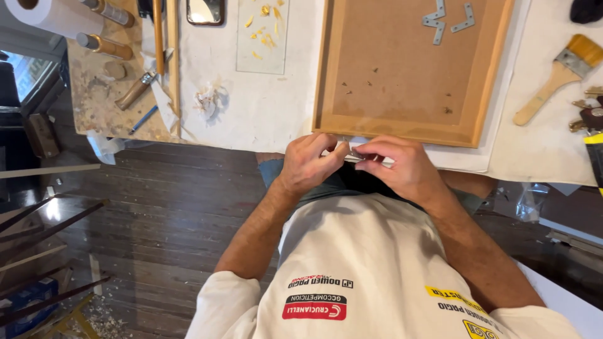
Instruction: Assembling a wooden picture frame by attaching metal corner brackets using a power drill and screws.
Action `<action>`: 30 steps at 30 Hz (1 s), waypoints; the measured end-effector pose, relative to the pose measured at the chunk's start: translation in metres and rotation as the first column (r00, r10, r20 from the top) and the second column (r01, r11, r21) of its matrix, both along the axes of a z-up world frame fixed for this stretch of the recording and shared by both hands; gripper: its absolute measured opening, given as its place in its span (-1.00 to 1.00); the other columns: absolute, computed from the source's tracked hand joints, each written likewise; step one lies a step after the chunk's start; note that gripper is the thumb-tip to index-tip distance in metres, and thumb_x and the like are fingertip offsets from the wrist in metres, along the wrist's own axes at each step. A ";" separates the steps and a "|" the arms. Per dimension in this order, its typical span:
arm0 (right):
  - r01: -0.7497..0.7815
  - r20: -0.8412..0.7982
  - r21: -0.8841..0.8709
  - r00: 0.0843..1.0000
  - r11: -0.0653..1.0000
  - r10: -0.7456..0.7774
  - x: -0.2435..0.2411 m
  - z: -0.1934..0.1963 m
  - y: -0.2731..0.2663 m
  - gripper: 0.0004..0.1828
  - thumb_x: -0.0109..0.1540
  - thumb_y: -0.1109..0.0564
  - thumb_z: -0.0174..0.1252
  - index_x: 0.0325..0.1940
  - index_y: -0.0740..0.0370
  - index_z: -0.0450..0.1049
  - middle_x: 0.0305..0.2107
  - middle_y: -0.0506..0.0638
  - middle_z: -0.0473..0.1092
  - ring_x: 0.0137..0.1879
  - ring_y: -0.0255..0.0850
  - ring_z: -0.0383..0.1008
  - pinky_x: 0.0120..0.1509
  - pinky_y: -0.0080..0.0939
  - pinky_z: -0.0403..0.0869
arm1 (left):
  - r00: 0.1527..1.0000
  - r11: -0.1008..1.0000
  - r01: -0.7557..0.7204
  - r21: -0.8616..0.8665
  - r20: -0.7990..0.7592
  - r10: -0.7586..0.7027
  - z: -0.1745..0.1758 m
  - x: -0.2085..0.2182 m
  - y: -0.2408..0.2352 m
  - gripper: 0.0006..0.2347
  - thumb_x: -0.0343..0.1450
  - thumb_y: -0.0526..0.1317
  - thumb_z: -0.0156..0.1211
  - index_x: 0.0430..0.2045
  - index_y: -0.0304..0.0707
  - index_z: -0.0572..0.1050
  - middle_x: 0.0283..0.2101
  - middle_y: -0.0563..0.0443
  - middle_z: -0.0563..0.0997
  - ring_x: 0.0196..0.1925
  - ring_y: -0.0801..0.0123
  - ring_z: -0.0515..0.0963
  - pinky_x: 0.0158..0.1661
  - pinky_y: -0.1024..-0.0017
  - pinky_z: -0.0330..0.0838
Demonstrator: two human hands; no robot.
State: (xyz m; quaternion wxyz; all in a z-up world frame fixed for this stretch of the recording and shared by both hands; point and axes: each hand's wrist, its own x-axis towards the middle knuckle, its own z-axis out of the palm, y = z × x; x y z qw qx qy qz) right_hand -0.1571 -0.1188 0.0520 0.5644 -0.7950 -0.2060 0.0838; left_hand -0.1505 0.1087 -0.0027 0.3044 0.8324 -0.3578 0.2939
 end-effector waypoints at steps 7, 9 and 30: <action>-0.038 -0.123 0.043 0.991 0.998 0.043 0.012 -0.017 0.030 -0.80 0.20 0.16 0.37 -0.10 0.21 0.64 -0.27 0.07 0.57 -0.24 -0.18 0.57 -0.21 -0.24 0.56 | 0.998 0.997 -0.070 -0.043 -0.002 0.070 -0.003 -0.003 0.015 -0.95 0.47 -0.26 0.19 -0.26 -0.12 0.55 -0.43 0.06 0.36 -0.58 0.37 0.41 -0.49 0.50 0.47; -0.018 -0.007 -0.043 1.000 0.999 0.018 0.017 -0.021 0.038 -0.87 0.23 0.17 0.34 -0.15 0.21 0.63 -0.34 0.02 0.54 -0.28 -0.15 0.54 -0.22 -0.20 0.53 | 0.995 0.993 -0.097 -0.066 -0.033 0.095 -0.007 -0.002 0.020 -0.94 0.49 -0.24 0.17 -0.25 -0.14 0.57 -0.42 0.05 0.41 -0.56 0.35 0.45 -0.48 0.47 0.49; 0.182 0.446 -0.316 0.895 0.931 -0.024 0.029 -0.059 0.062 -0.87 0.31 0.07 0.33 -0.12 0.11 0.57 -0.31 -0.07 0.34 -0.16 -0.10 0.44 -0.08 -0.17 0.48 | 0.786 0.979 -0.179 -0.096 -0.613 0.083 -0.003 0.016 0.053 -0.58 0.26 -0.31 0.55 0.00 -0.32 0.56 -0.25 -0.01 0.59 -0.17 0.13 0.54 -0.13 0.24 0.51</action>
